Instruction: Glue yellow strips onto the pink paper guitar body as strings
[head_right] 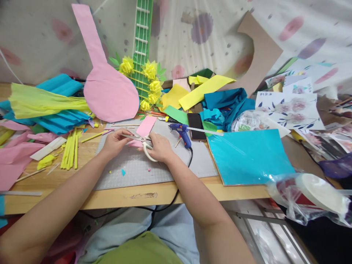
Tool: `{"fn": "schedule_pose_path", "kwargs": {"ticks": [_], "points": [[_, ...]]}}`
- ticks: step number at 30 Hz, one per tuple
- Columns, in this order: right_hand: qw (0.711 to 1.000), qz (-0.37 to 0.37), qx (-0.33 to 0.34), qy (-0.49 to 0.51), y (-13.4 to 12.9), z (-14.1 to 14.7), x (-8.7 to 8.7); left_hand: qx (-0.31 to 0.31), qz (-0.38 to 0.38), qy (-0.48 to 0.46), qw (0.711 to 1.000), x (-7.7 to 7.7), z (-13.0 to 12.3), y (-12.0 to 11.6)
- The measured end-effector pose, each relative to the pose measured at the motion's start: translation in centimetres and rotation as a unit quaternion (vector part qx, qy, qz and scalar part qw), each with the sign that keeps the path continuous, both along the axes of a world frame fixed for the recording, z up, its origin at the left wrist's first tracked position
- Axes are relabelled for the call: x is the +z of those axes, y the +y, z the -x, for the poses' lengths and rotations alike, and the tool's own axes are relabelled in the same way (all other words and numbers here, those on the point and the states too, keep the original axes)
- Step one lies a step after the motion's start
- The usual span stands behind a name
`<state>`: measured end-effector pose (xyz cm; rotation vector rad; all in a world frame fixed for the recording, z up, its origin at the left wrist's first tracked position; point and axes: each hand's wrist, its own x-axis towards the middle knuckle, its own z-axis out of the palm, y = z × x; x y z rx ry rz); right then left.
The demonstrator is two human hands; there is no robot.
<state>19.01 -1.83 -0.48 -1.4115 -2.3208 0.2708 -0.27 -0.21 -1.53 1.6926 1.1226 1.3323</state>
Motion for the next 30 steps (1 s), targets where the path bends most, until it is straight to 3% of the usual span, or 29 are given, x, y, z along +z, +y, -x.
{"fn": "schedule_pose_path", "kwargs": {"ticks": [8,14,19,22,30], "points": [[1.0,-0.008,-0.005,-0.023,0.0,0.0,-0.1,-0.017,0.008,0.006,1.0,-0.3,0.1,0.2],[0.997,-0.019,-0.048,-0.052,0.1,-0.1,-0.3,-0.003,0.047,0.008,0.999,0.1,-0.1,-0.1],[0.995,-0.012,-0.104,-0.003,0.4,-0.3,-0.6,0.04,-0.013,0.003,0.999,0.1,0.1,0.3],[0.988,-0.001,-0.147,0.044,0.7,-0.5,-0.7,0.062,-0.002,-0.032,0.998,0.0,0.3,0.5],[0.98,0.009,-0.182,0.078,0.9,-0.9,-0.8,-0.033,0.115,-0.143,0.982,0.8,-0.4,-0.5]]}}
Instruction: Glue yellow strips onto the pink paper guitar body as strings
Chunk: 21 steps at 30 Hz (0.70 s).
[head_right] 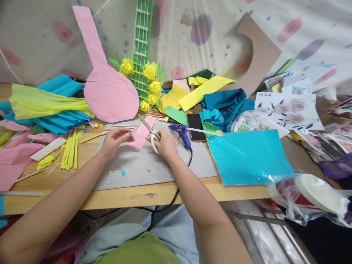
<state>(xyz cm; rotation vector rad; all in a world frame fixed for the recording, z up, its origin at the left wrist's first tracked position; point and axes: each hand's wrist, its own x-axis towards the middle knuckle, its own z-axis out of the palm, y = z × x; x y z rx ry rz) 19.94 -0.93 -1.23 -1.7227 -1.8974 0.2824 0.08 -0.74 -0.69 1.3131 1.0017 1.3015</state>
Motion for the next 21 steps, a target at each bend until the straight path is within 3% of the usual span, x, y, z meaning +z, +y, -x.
{"fn": "schedule_pose_path", "kwargs": {"ticks": [6,14,21], "points": [[1.0,0.014,0.005,-0.011,-0.2,-0.1,0.4,-0.007,0.04,0.007,0.999,-0.5,0.1,0.5],[0.992,0.006,0.126,-0.021,-0.4,0.3,0.3,-0.073,0.021,0.033,0.997,-0.7,0.1,0.5],[0.987,-0.029,0.149,-0.052,-0.7,1.2,0.2,-0.107,0.046,0.029,0.993,-0.7,-0.3,0.2]]}}
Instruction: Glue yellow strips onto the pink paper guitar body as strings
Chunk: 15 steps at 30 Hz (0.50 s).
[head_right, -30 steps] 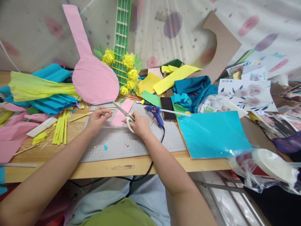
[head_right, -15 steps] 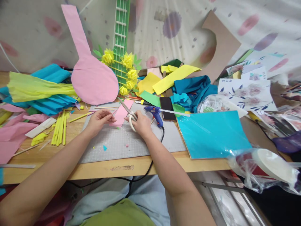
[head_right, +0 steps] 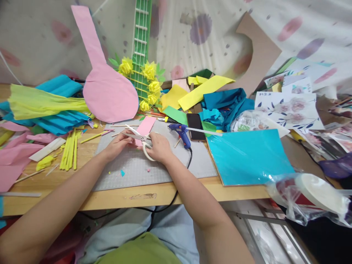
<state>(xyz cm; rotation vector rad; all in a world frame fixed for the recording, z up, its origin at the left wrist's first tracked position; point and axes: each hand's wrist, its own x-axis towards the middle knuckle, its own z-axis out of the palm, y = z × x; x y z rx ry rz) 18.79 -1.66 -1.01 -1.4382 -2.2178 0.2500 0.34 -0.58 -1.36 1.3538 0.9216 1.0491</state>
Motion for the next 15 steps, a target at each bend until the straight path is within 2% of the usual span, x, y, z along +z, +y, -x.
{"fn": "schedule_pose_path", "kwargs": {"ticks": [5,11,15], "points": [[1.0,-0.009,0.015,-0.006,-0.08,0.13,0.02,-0.017,-0.039,0.031,0.999,0.34,-0.07,-0.09],[0.999,-0.034,0.028,-0.009,-0.12,0.15,0.04,-0.038,0.026,-0.06,0.997,-0.05,0.28,0.07],[0.998,-0.061,0.027,-0.018,-0.08,0.23,-0.14,-0.032,0.04,-0.096,0.994,0.02,0.15,-0.08]]}}
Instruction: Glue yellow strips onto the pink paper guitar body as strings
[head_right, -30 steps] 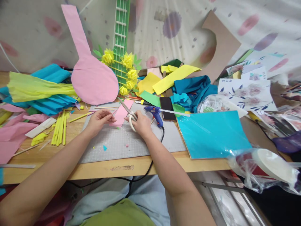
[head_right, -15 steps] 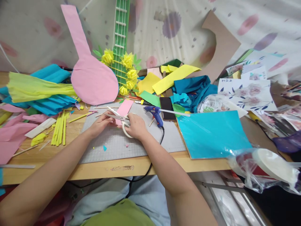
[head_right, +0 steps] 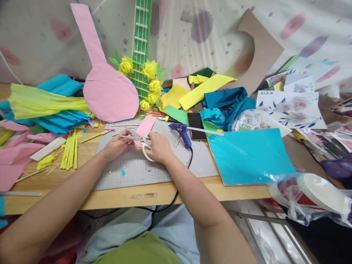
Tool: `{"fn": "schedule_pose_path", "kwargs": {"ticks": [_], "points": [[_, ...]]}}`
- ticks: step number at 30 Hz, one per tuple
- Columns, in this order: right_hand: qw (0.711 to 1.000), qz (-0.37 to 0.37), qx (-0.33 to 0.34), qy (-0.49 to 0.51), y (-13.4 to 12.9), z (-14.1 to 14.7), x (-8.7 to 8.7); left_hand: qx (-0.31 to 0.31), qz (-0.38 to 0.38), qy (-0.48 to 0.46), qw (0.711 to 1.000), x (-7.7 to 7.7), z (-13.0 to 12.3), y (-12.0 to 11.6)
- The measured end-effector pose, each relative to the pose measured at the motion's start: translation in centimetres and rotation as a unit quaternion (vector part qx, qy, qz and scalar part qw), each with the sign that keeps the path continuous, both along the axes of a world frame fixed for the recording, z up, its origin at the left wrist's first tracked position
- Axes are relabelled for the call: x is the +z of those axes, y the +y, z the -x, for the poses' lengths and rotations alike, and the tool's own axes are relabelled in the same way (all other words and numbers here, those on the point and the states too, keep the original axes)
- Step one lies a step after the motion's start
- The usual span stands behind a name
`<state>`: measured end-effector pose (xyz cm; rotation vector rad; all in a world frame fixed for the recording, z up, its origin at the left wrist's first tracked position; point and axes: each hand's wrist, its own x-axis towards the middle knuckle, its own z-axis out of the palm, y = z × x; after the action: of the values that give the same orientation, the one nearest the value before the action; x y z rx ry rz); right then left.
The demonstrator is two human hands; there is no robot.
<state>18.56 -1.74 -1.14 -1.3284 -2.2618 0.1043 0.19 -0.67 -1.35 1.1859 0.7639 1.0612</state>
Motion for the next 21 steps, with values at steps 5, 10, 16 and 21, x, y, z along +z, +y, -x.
{"fn": "schedule_pose_path", "kwargs": {"ticks": [5,10,16,21], "points": [[1.0,-0.013,-0.008,-0.009,-0.05,0.28,-0.12,-0.01,0.022,-0.035,0.999,0.2,-0.24,-0.18],[1.0,0.013,-0.017,-0.018,-0.3,0.39,0.02,-0.002,0.018,-0.041,0.999,0.07,-0.19,-0.04],[0.998,0.034,-0.042,-0.042,-0.46,0.37,0.26,0.0,0.012,-0.03,0.999,0.18,-0.15,-0.16],[0.996,0.049,-0.062,-0.053,-0.49,0.41,0.35,-0.003,0.003,-0.034,0.999,0.45,-0.26,-0.38]]}}
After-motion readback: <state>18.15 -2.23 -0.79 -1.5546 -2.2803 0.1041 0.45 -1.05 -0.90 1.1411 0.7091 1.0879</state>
